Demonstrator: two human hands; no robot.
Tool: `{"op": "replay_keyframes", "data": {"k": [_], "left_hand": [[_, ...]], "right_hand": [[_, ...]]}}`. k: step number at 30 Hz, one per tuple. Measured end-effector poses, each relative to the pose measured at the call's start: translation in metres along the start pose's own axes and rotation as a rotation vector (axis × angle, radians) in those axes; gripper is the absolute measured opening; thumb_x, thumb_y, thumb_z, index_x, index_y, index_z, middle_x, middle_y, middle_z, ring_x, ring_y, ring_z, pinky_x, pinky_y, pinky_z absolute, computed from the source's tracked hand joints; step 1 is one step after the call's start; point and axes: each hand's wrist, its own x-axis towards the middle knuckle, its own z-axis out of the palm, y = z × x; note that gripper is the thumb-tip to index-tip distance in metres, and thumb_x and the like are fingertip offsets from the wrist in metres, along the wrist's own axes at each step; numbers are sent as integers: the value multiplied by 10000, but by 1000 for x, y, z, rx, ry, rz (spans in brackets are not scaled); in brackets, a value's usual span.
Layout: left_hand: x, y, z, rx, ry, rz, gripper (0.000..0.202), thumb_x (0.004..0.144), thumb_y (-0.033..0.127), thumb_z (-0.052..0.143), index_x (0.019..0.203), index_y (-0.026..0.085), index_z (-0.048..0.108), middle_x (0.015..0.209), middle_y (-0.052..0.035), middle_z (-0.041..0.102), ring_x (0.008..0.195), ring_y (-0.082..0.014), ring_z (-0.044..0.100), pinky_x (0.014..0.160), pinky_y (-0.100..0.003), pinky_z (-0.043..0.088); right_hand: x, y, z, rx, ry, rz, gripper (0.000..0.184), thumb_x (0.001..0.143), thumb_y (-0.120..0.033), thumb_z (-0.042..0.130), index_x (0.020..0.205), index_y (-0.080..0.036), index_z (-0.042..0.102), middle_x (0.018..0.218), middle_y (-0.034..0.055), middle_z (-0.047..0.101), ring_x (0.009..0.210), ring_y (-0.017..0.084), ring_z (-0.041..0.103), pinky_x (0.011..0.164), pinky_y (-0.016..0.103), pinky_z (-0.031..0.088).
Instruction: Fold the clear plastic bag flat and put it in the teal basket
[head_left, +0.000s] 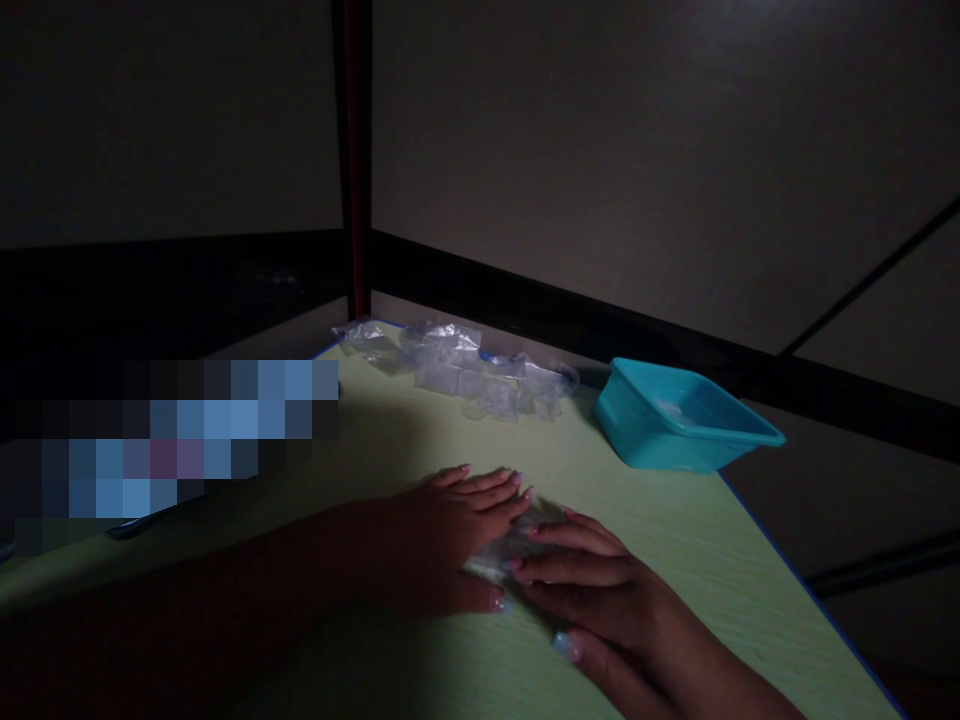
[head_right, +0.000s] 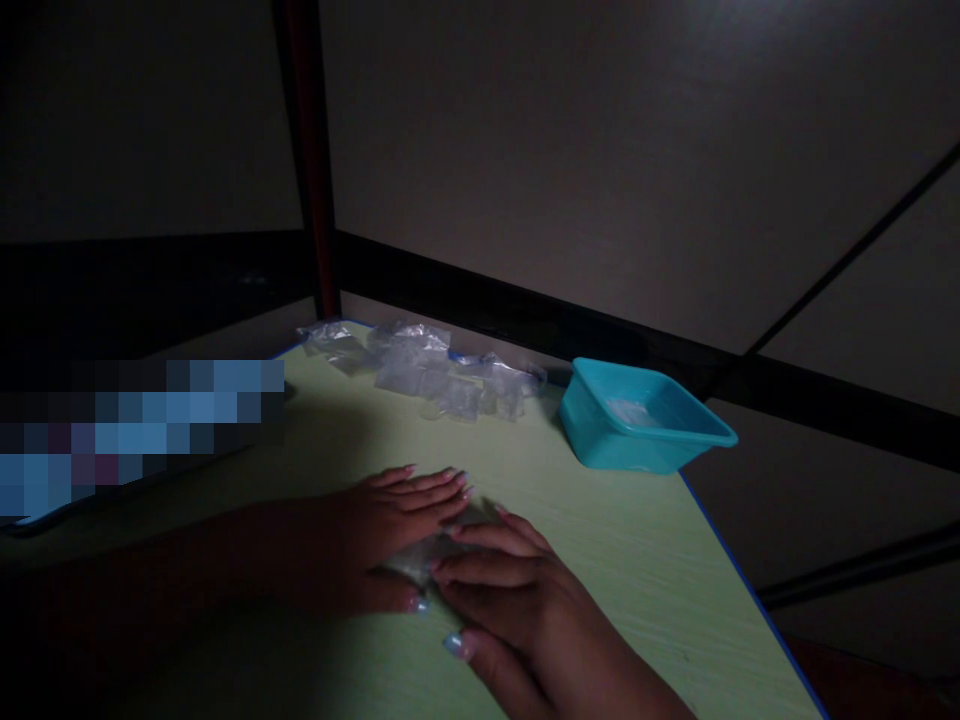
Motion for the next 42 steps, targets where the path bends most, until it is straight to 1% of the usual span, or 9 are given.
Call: {"op": "replay_keyframes", "data": {"k": [4,11,14,17,24,29,35,38,42], "left_hand": [[1,-1,0,-43,8,-7,848,772,597,459,1404,157,104,1456,-116,61,1331,-261,81,1077,-438,87],[0,1,-2,-83,7,-11,885,739,610,499,1403,169,114,1454,-107,54,1330,-271,81,1073,-454,84],[0,3,-3,-71,18,-20,746,830,549,407,1402,174,111,1457,-94,77,1334,-234,85,1077,-427,93],[1,1,1,-43,43,-46,535,924,380,268,1402,203,108,1461,-60,113,1336,-184,99,1076,-405,116],[3,-4,11,47,89,-30,520,911,284,291,1398,191,135,1460,-57,134,1335,-171,118,1074,-383,135],[2,-3,11,70,95,-20,526,905,263,285,1400,172,130,1461,-66,131,1334,-178,118,1074,-385,147],[5,-1,9,60,78,-69,555,878,212,303,1400,136,126,1459,-80,120,1333,-185,118,1076,-378,161],[6,-1,9,69,60,-101,564,867,201,312,1398,134,137,1459,-80,112,1333,-190,114,1076,-385,162],[5,-3,14,107,109,-64,543,882,222,297,1398,153,144,1460,-63,129,1333,-174,119,1078,-367,158]], "right_hand": [[1,-3,1,9,2,8,330,843,-245,500,1167,-207,550,1104,57,627,1137,187,476,1017,379,331],[7,-4,-1,26,-22,-13,267,825,-223,516,1069,-154,599,1083,72,635,1121,178,486,1015,332,331],[7,-5,-2,26,-55,-9,247,816,-201,521,1043,-166,612,1061,62,643,1092,168,511,1033,333,302],[4,-3,-3,4,-82,16,273,823,-238,521,1083,-193,593,1094,59,630,1097,171,510,1046,360,278],[-2,-1,-3,-33,-17,41,369,826,-234,505,1195,-232,530,1106,58,627,1079,176,530,1025,380,319],[-5,-3,0,-54,-57,82,426,810,-275,536,1234,-259,497,1203,45,566,1177,204,453,1072,448,203],[-3,0,0,27,-231,146,519,812,-340,534,1306,-258,396,1326,55,425,1261,222,325,1076,471,126],[-2,3,-1,51,-257,162,501,812,-347,532,1291,-253,422,1326,58,425,1273,231,296,1078,478,101],[-3,4,-2,78,-250,181,467,813,-364,528,1263,-260,461,1301,59,458,1267,238,306,1077,491,82]]}}
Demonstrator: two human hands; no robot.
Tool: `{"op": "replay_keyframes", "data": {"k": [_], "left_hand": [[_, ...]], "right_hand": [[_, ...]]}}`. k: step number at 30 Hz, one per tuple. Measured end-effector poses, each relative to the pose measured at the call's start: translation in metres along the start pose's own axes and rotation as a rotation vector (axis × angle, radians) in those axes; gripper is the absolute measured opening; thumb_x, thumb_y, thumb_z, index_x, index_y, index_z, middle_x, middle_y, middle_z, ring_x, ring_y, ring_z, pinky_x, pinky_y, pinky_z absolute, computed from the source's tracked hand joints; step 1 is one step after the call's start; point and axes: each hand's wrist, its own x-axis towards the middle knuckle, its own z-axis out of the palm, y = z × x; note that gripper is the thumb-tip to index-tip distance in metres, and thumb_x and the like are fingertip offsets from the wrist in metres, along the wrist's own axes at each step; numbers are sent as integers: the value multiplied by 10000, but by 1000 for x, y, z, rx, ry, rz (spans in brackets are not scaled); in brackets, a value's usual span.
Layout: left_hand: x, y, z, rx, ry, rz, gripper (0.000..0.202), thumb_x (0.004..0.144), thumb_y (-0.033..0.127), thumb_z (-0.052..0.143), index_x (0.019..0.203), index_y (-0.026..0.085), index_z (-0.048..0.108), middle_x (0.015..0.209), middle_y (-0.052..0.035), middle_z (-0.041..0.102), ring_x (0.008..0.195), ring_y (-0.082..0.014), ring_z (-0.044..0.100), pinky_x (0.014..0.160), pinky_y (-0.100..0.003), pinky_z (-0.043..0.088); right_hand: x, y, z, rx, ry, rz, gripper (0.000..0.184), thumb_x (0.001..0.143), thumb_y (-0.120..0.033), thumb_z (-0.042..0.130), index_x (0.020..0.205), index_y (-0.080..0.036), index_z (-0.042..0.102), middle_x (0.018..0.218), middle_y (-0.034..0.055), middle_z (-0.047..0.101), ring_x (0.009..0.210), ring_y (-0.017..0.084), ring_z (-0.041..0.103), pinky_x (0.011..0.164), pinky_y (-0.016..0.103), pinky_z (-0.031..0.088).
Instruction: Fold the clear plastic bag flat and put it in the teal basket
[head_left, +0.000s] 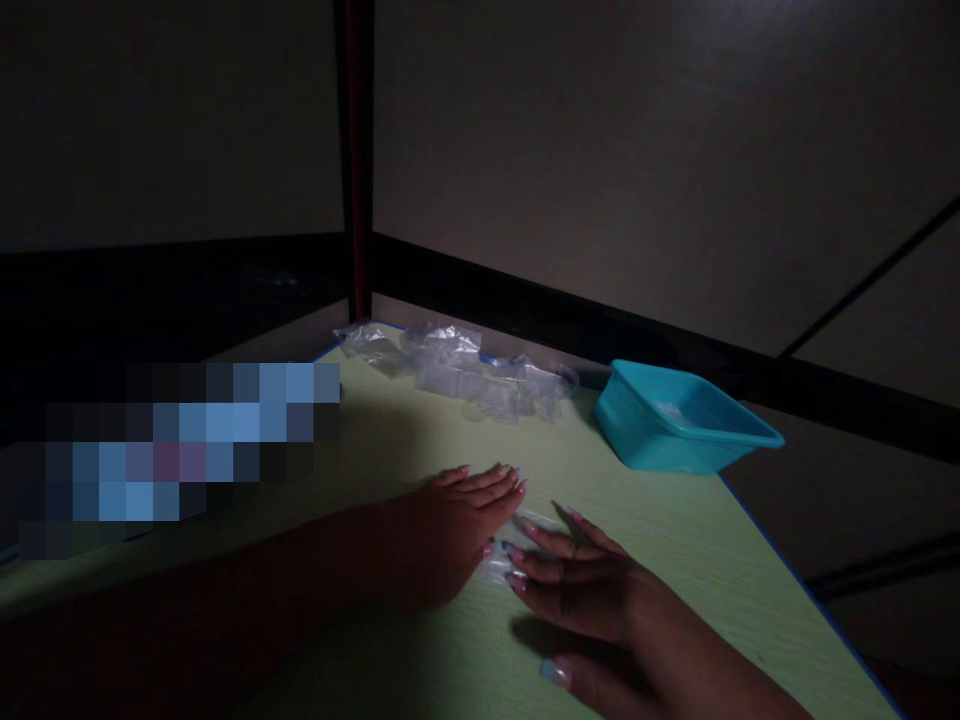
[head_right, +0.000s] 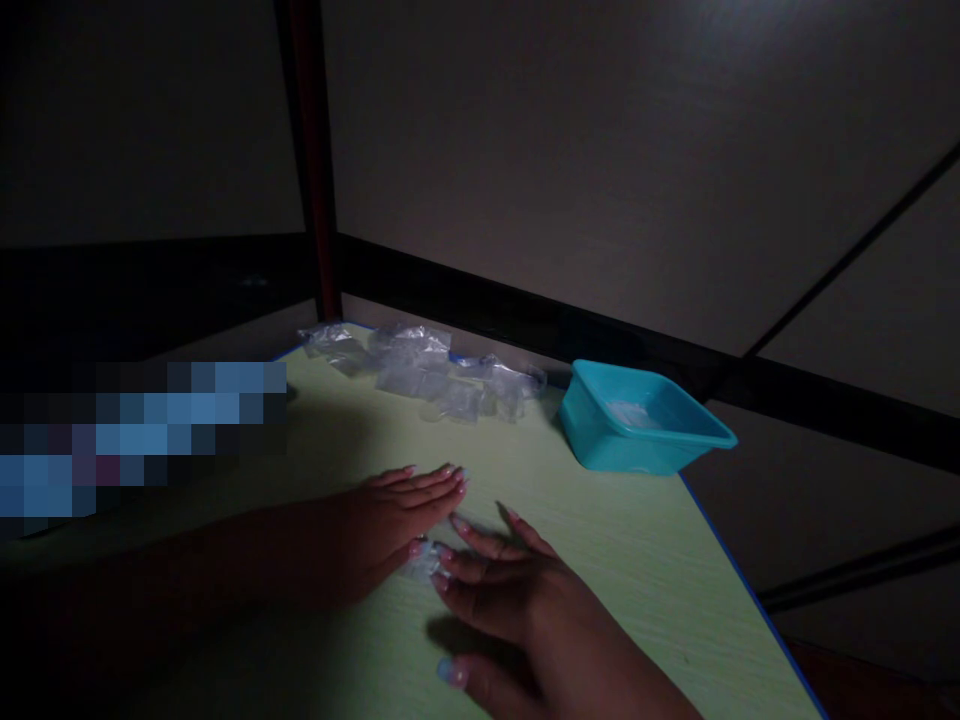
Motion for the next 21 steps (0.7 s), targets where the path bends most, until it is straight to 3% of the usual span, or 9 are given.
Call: {"op": "replay_keyframes", "data": {"k": [6,10,14,18,21], "left_hand": [[1,0,8,90,40,-23,520,890,266,321,1384,163,197,1454,-73,163,1330,-181,145,1069,-398,166],[0,4,6,97,71,-22,490,900,299,313,1370,190,230,1456,-49,169,1331,-179,145,1071,-438,134],[2,7,2,73,149,-118,466,901,253,282,1359,177,257,1448,-59,214,1326,-199,166,1059,-459,161],[8,5,-4,-70,417,-219,430,878,204,283,1294,123,358,1381,-114,343,1288,-215,251,1048,-402,227],[11,5,-11,-300,656,-247,343,904,249,258,1177,168,448,1216,-85,492,1144,-179,414,982,-345,327]], "right_hand": [[-4,1,-2,-23,-19,22,460,821,-378,517,1261,-253,467,1293,67,470,1258,235,329,1075,491,103],[-7,2,0,-54,71,10,491,814,-336,529,1290,-274,423,1323,65,436,1249,233,349,1070,494,133],[-5,-1,5,-113,122,22,614,810,-325,524,1365,-242,276,1402,73,293,1306,244,210,1061,516,97],[2,-9,7,-124,82,3,671,823,-406,506,1388,-223,192,1420,77,234,1324,234,122,1062,507,61],[5,-12,7,-104,19,3,668,820,-436,506,1383,-243,203,1418,64,241,1323,223,131,1067,492,43]]}}
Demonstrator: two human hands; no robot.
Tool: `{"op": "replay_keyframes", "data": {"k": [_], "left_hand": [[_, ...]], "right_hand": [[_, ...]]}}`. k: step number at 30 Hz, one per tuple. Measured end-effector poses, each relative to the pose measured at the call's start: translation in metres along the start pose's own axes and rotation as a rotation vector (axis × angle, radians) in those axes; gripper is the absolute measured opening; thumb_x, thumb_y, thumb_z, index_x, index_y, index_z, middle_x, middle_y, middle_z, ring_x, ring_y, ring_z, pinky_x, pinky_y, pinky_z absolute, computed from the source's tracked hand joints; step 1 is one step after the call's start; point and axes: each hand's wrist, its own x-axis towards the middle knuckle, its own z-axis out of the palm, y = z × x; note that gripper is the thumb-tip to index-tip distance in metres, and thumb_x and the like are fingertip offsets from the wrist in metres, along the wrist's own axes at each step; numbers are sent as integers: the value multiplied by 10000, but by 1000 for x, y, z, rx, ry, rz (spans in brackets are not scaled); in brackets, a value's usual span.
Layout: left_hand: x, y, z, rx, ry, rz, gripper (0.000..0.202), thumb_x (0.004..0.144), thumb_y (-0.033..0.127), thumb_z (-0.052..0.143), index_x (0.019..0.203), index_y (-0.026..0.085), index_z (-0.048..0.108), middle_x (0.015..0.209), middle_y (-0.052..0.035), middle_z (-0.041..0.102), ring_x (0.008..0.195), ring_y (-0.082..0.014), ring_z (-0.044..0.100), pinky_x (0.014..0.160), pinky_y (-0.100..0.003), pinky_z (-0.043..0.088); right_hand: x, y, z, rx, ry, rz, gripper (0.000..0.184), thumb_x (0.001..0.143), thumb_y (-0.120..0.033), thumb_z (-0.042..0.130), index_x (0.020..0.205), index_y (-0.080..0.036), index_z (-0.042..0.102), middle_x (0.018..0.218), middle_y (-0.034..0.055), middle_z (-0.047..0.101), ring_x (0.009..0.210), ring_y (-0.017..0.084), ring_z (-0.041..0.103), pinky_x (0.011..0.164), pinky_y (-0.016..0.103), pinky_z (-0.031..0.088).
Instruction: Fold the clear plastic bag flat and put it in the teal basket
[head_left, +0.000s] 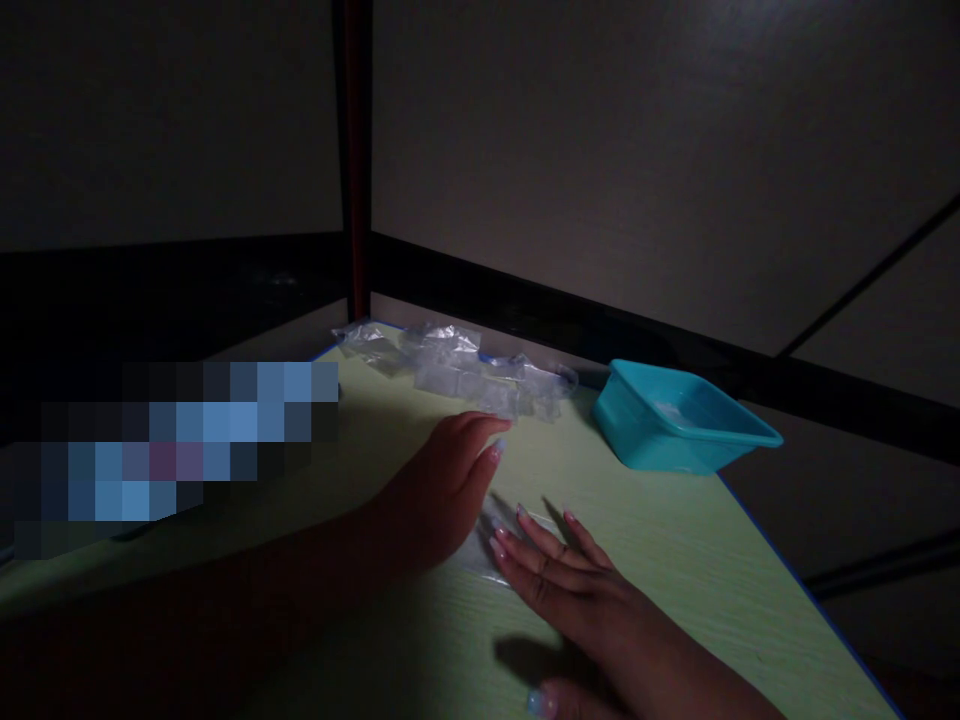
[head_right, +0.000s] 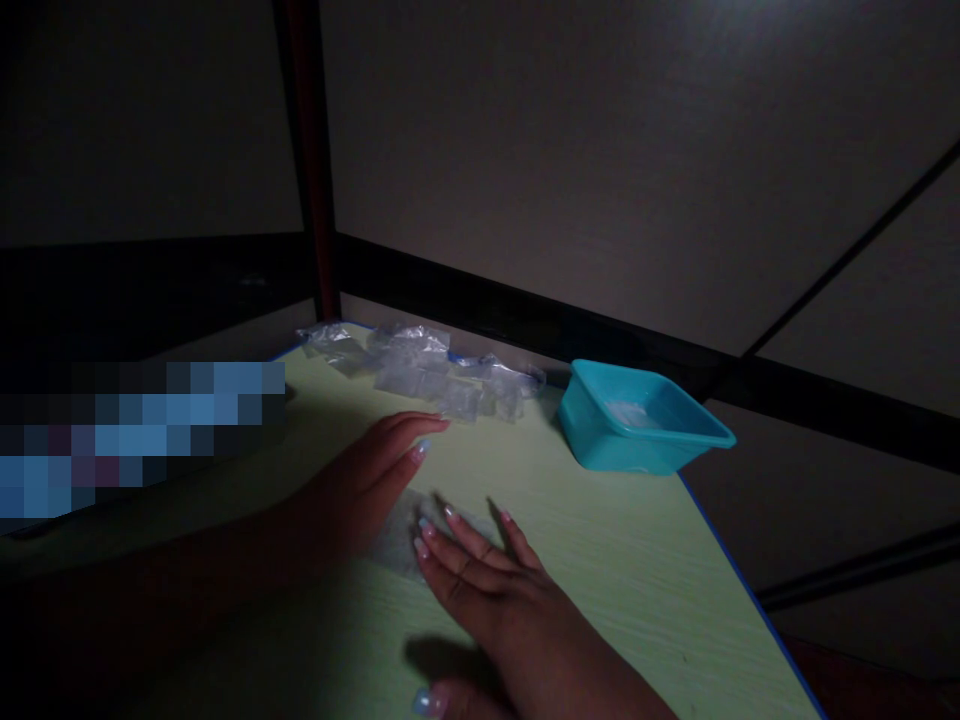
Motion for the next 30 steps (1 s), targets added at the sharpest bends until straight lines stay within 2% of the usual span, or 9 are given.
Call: {"op": "replay_keyframes", "data": {"k": [2,3,5,7,10,15,21,27,30], "left_hand": [[3,1,-2,-141,51,-99,321,922,319,233,1064,192,491,972,-45,576,919,-162,520,828,-318,421],[4,1,-3,-195,45,-149,338,925,355,217,999,195,505,833,-18,571,789,-150,531,730,-297,438],[6,2,-4,-242,-16,-216,377,924,393,200,861,192,513,642,28,488,612,-125,482,588,-256,402],[5,4,-5,-190,-113,-213,344,912,369,248,742,187,485,584,45,436,565,-113,443,540,-236,351],[4,6,-7,-39,-211,-149,231,873,288,335,690,187,430,572,53,417,562,-110,421,526,-228,303],[3,7,-9,89,-187,-108,132,857,241,338,769,194,426,602,50,429,567,-115,402,532,-227,290],[1,6,-8,175,-222,-100,111,848,242,357,806,197,449,649,31,493,591,-126,438,539,-225,313],[-2,4,-4,463,-356,-2,187,858,258,366,736,182,486,697,-25,557,639,-170,517,570,-272,366],[-4,-1,1,554,-407,94,145,843,222,403,767,172,516,733,-47,574,677,-194,541,600,-302,398]], "right_hand": [[0,1,-1,27,-41,3,669,815,-433,514,1382,-256,206,1413,62,257,1315,222,174,1068,491,28],[0,3,-1,41,-58,6,672,812,-428,519,1382,-258,206,1410,65,265,1309,222,200,1067,492,24],[-1,6,-2,62,-79,14,679,804,-417,531,1381,-260,209,1405,73,278,1297,226,239,1064,499,17],[-3,9,-3,73,-89,19,679,799,-408,536,1380,-260,217,1400,80,289,1292,232,252,1060,510,14],[-6,10,-4,85,-76,11,671,796,-397,538,1377,-264,228,1389,87,314,1289,238,259,1056,523,21],[-11,13,-3,63,-37,13,670,790,-379,549,1373,-279,234,1393,79,316,1300,240,231,1051,537,28],[-10,18,3,7,48,79,720,810,-361,521,1396,-272,113,1440,74,195,1324,236,139,1049,535,33],[-7,16,4,15,-43,68,715,781,-457,554,1376,-315,184,1447,74,144,1323,258,112,1034,552,-8],[-7,17,5,30,-73,76,718,769,-469,570,1367,-333,196,1442,68,162,1321,258,125,1030,557,-15]]}}
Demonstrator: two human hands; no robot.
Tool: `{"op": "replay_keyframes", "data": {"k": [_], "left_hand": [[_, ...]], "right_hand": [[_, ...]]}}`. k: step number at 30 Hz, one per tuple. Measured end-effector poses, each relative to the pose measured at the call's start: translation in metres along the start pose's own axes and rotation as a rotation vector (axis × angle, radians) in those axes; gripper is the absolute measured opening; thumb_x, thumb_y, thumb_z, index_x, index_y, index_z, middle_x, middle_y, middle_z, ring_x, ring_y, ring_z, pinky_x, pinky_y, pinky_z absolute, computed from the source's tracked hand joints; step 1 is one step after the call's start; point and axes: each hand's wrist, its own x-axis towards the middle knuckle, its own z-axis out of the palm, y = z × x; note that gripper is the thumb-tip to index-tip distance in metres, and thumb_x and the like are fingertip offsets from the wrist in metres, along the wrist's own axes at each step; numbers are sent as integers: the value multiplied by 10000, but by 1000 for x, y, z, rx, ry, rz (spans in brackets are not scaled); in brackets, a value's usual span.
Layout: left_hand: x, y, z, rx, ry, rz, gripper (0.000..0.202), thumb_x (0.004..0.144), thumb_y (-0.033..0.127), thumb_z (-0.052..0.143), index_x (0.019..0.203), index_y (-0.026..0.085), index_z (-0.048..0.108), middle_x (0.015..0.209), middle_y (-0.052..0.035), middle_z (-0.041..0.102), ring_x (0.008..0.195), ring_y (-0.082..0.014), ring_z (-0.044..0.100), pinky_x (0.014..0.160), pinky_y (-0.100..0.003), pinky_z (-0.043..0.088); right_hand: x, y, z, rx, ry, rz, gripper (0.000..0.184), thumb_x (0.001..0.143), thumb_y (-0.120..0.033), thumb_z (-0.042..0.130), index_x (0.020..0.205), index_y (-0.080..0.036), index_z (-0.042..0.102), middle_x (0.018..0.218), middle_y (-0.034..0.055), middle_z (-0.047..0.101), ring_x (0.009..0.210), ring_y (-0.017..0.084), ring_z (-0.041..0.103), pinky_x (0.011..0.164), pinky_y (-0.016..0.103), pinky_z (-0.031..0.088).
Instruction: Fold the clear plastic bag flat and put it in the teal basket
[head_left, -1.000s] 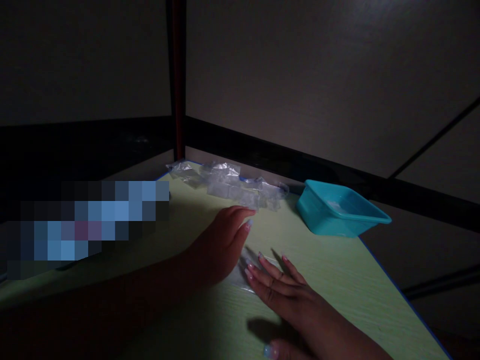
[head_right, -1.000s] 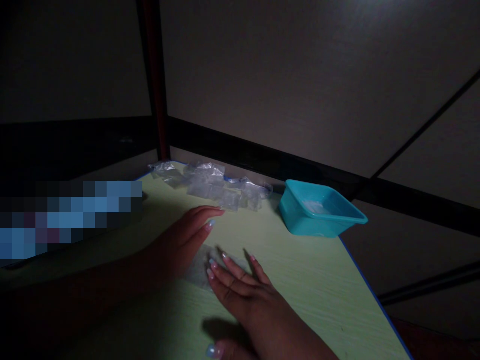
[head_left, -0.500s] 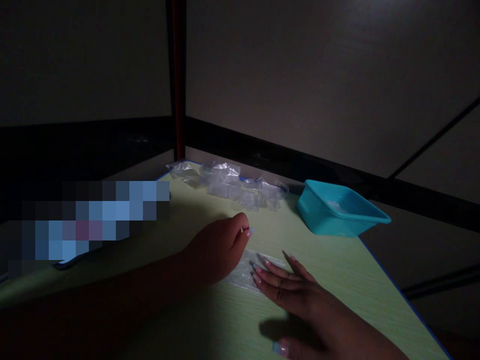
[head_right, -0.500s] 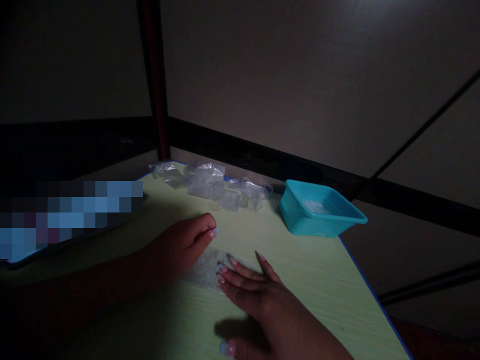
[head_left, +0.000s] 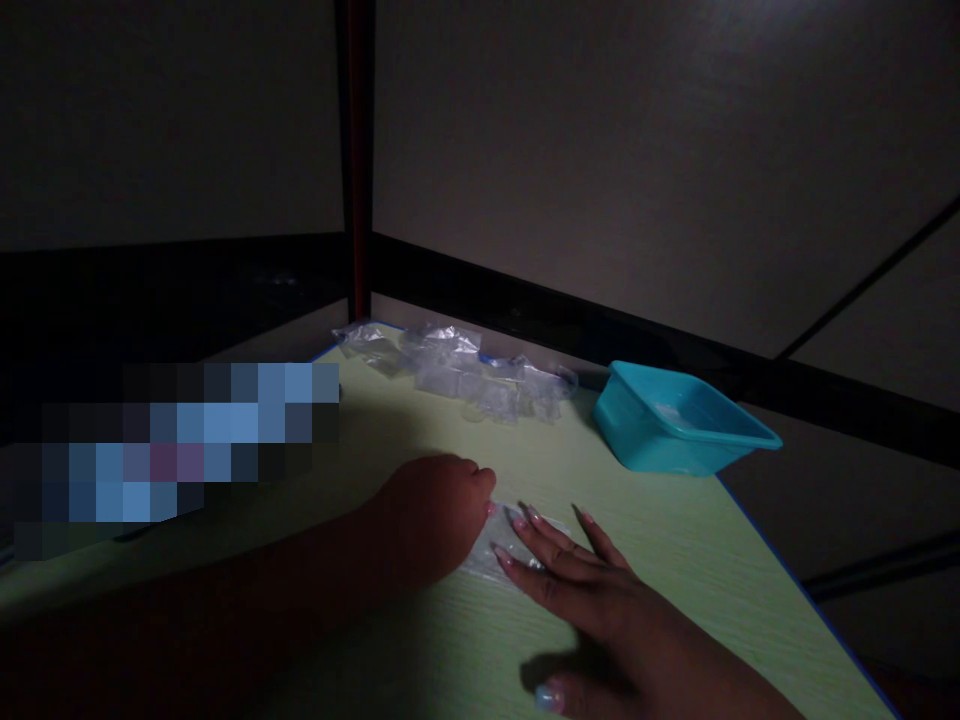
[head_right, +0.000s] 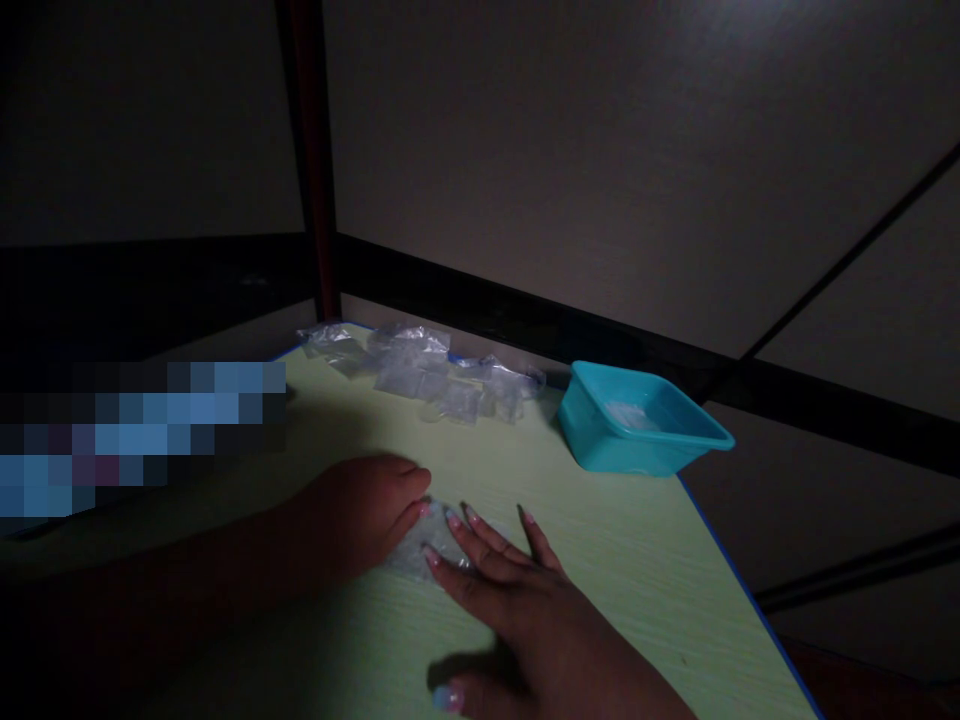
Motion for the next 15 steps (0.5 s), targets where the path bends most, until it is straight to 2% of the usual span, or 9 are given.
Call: {"op": "replay_keyframes", "data": {"k": [5,11,15], "left_hand": [[0,-4,12,75,52,145,88,829,228,480,815,163,537,786,-56,568,758,-215,537,676,-341,417],[-1,-10,18,106,78,187,142,818,310,531,806,168,530,792,-50,557,766,-215,517,666,-340,405],[-3,-12,14,95,75,196,192,794,362,566,818,176,525,806,-38,558,769,-210,510,668,-331,398]], "right_hand": [[0,2,-1,24,15,5,710,757,-485,579,1354,-350,219,1438,60,179,1321,257,119,1037,550,0],[-4,3,-4,46,-40,54,695,756,-512,564,1347,-375,226,1451,38,125,1324,275,58,1024,576,-7],[-8,6,-6,51,-70,91,664,763,-527,544,1340,-379,249,1454,25,107,1322,288,32,1012,596,-18]]}}
